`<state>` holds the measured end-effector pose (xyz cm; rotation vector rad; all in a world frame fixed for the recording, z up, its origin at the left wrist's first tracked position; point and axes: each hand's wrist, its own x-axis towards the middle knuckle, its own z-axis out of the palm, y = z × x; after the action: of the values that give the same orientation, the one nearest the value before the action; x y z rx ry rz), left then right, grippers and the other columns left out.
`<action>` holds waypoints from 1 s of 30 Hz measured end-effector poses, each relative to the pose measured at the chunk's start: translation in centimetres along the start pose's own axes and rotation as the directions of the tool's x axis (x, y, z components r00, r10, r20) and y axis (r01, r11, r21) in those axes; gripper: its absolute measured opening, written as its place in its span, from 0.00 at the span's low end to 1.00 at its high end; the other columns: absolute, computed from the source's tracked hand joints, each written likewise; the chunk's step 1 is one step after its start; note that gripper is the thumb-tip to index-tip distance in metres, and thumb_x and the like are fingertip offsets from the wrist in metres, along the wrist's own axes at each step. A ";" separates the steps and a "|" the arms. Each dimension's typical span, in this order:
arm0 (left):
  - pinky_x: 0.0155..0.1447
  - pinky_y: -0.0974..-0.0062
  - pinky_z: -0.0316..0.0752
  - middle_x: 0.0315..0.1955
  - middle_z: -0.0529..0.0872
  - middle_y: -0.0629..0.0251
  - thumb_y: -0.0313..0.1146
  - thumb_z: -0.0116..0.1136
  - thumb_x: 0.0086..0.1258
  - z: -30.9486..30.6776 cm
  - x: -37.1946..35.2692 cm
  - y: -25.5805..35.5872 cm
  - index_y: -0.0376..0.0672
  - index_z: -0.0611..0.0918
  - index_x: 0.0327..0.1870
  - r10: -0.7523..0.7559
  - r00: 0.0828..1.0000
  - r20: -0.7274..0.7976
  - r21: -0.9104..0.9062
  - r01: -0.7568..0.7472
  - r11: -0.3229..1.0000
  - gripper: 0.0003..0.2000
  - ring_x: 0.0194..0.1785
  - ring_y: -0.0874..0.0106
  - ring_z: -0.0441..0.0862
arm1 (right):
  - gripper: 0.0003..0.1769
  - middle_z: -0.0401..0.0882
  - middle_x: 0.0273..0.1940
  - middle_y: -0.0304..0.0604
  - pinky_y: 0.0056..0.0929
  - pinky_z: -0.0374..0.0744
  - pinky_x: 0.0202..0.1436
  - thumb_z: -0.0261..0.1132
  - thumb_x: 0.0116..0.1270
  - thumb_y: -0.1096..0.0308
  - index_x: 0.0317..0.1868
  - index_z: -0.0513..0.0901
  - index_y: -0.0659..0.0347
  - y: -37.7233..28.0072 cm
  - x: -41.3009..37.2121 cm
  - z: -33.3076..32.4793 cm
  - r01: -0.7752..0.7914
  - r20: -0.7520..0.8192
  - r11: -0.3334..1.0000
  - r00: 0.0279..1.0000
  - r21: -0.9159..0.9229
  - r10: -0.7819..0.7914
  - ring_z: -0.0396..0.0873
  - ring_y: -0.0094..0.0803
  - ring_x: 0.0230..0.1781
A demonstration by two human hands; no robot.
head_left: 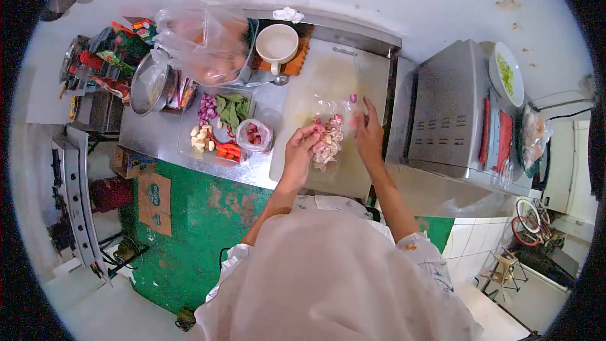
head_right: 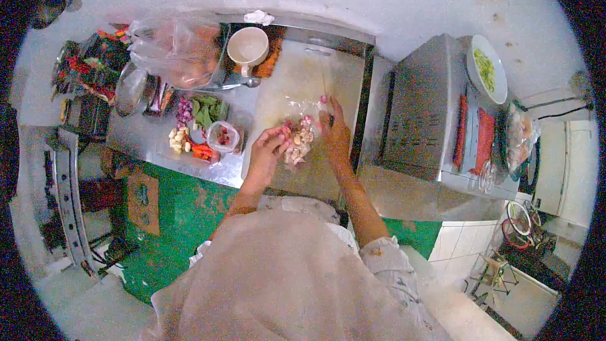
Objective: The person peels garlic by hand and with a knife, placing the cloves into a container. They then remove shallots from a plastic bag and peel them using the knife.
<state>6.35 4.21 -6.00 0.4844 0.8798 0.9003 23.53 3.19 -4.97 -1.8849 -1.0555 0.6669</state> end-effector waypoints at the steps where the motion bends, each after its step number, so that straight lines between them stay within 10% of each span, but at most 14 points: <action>1: 0.53 0.78 0.73 0.46 0.79 0.63 0.27 0.54 0.66 0.0 0.0 0.0 0.36 0.74 0.48 0.014 1.000 -0.009 -0.016 -0.014 1.000 0.11 0.48 0.74 0.77 | 0.31 0.69 0.18 0.36 0.23 0.67 0.21 0.53 0.68 0.50 0.65 0.63 0.58 -0.5 -1.1 -0.3 0.040 0.030 0.998 0.999 0.043 -0.041 0.66 0.20 0.18; 8: 0.53 0.79 0.74 0.43 0.80 0.62 0.24 0.53 0.66 0.9 -0.4 0.5 0.35 0.75 0.48 0.049 0.998 -0.036 -0.005 -0.050 0.999 0.10 0.46 0.75 0.78 | 0.30 0.63 0.18 0.31 0.18 0.62 0.20 0.52 0.70 0.53 0.68 0.60 0.56 -1.2 -7.4 -0.6 -0.095 0.336 0.947 0.942 0.306 -0.014 0.62 0.18 0.17; 10: 0.51 0.79 0.74 0.42 0.81 0.62 0.23 0.53 0.66 0.6 -0.4 0.0 0.35 0.75 0.47 0.082 0.996 -0.039 -0.016 -0.083 0.996 0.10 0.45 0.75 0.78 | 0.28 0.66 0.62 0.53 0.33 0.68 0.60 0.48 0.71 0.53 0.68 0.59 0.54 -1.7 -8.1 -0.5 -0.061 0.416 0.972 0.908 0.229 -0.041 0.71 0.42 0.58; 13: 0.50 0.80 0.74 0.41 0.81 0.63 0.22 0.52 0.66 0.1 0.0 -0.6 0.35 0.75 0.46 0.103 0.995 -0.013 -0.021 -0.103 0.994 0.09 0.44 0.76 0.78 | 0.29 0.63 0.64 0.55 0.35 0.66 0.63 0.49 0.71 0.54 0.68 0.57 0.55 -3.6 -8.5 -1.2 -0.184 0.497 0.970 0.864 0.160 0.082 0.66 0.46 0.63; 14: 0.50 0.80 0.74 0.41 0.81 0.63 0.22 0.52 0.66 -0.1 0.1 -0.7 0.35 0.75 0.46 0.103 0.995 -0.013 -0.021 -0.104 0.994 0.09 0.44 0.76 0.78 | 0.29 0.63 0.64 0.55 0.35 0.66 0.63 0.49 0.71 0.54 0.68 0.57 0.55 -3.2 -8.4 -1.0 -0.183 0.497 0.970 0.864 0.161 0.081 0.66 0.46 0.63; 16: 0.50 0.79 0.74 0.41 0.81 0.63 0.21 0.52 0.65 -0.1 0.0 -0.5 0.35 0.75 0.45 0.152 0.988 0.000 0.024 -0.152 0.988 0.08 0.43 0.76 0.78 | 0.31 0.68 0.23 0.36 0.22 0.67 0.29 0.51 0.70 0.55 0.70 0.55 0.51 -2.4 -8.2 -0.4 0.081 0.377 0.990 0.919 0.117 -0.120 0.64 0.22 0.23; 23: 0.48 0.81 0.74 0.39 0.82 0.64 0.18 0.53 0.63 0.7 -1.1 0.5 0.33 0.76 0.45 0.273 0.960 -0.057 0.204 -0.256 0.945 0.10 0.41 0.78 0.79 | 0.30 0.69 0.23 0.37 0.22 0.67 0.29 0.51 0.70 0.57 0.70 0.56 0.51 -2.9 -8.5 0.0 0.200 0.278 0.975 0.935 0.094 -0.219 0.64 0.22 0.22; 25: 0.46 0.82 0.74 0.38 0.83 0.64 0.19 0.55 0.62 0.7 -1.3 0.9 0.33 0.78 0.45 0.342 0.939 -0.037 0.349 -0.308 0.885 0.10 0.40 0.79 0.79 | 0.29 0.62 0.65 0.53 0.36 0.65 0.63 0.50 0.70 0.60 0.69 0.55 0.56 -4.5 -8.2 -1.0 -0.200 0.545 0.968 0.833 0.149 0.088 0.65 0.48 0.63; 30: 0.47 0.82 0.73 0.36 0.83 0.65 0.24 0.58 0.63 0.9 -1.9 1.8 0.35 0.79 0.44 0.343 0.939 -0.013 0.431 -0.304 0.850 0.09 0.39 0.79 0.79 | 0.29 0.68 0.60 0.51 0.27 0.73 0.46 0.47 0.70 0.61 0.70 0.55 0.53 -4.5 -8.0 -1.1 -0.185 0.545 0.949 0.838 0.253 0.018 0.75 0.33 0.37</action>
<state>5.66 3.57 -3.35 1.0015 1.1029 1.0459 18.50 -2.94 -0.21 -1.5256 -1.1175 1.4004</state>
